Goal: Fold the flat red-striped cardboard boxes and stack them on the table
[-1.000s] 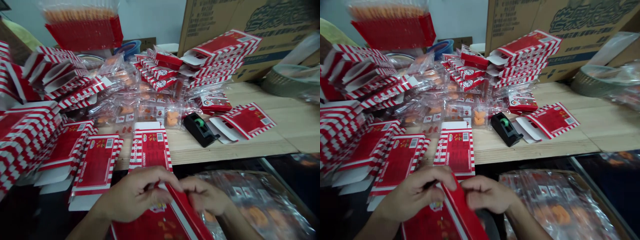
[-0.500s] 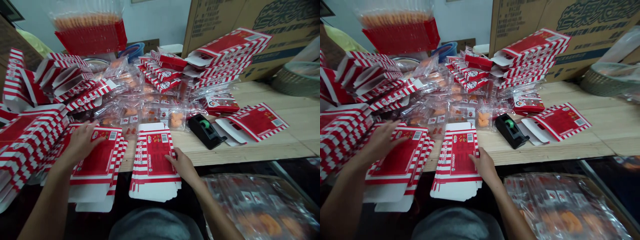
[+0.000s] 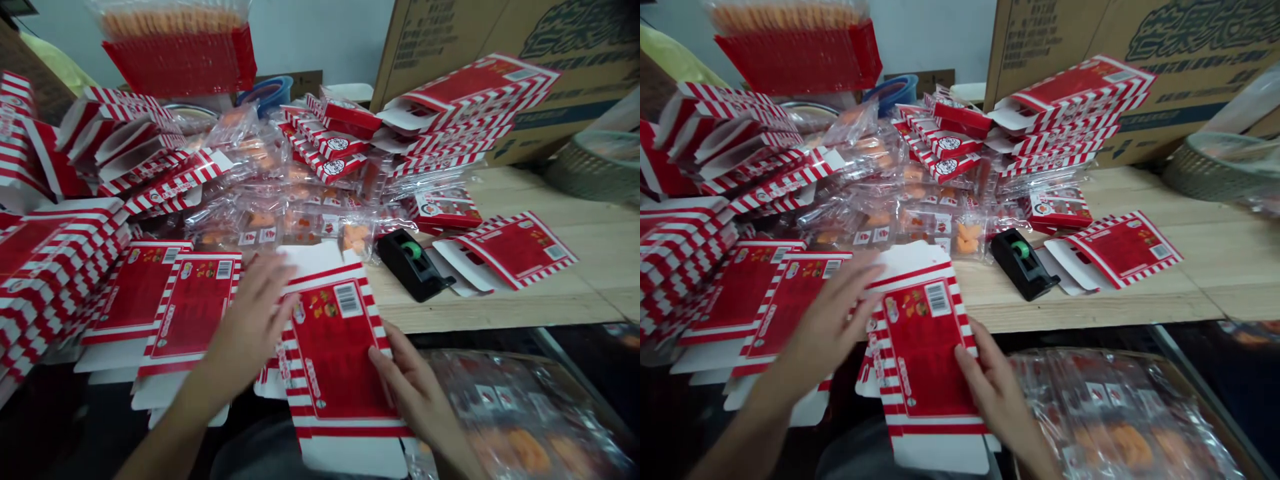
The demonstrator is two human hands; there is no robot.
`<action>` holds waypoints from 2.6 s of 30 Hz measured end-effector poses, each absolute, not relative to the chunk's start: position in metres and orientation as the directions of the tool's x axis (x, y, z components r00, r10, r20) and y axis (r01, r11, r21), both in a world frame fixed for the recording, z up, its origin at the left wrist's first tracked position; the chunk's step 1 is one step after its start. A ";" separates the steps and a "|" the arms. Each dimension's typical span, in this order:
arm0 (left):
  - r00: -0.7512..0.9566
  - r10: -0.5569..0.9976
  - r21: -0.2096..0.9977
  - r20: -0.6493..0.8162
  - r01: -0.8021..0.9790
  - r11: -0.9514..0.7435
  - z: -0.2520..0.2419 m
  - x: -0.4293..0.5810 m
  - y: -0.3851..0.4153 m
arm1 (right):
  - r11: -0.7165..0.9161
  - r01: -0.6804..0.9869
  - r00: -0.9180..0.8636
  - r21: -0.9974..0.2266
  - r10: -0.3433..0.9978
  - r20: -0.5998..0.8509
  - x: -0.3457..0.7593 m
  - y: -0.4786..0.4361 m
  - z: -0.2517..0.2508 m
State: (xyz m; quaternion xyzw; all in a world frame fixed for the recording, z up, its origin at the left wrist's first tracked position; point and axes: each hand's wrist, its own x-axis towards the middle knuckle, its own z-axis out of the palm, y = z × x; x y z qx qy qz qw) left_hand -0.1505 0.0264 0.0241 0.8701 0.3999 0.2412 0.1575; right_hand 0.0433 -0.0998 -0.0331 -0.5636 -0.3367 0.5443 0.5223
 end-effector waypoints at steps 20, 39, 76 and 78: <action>0.746 0.603 0.671 -0.281 0.602 -0.433 0.041 -0.130 0.006 | -0.339 -0.293 -0.143 -0.894 0.940 -0.310 -0.001 -0.110 -0.020; 0.437 0.885 0.968 -0.162 0.242 0.057 -0.032 -0.152 -0.041 | -0.123 -0.058 0.486 -0.991 0.863 -0.135 0.008 -0.111 -0.032; 0.500 0.865 0.958 -0.039 0.266 -0.110 -0.021 -0.150 -0.021 | 0.084 0.042 0.154 -0.996 0.984 0.090 0.065 -0.081 0.001; 0.566 0.824 0.941 -0.017 0.288 -0.179 -0.019 -0.150 -0.022 | -0.063 0.001 0.070 -0.998 0.996 -0.062 0.068 -0.073 0.012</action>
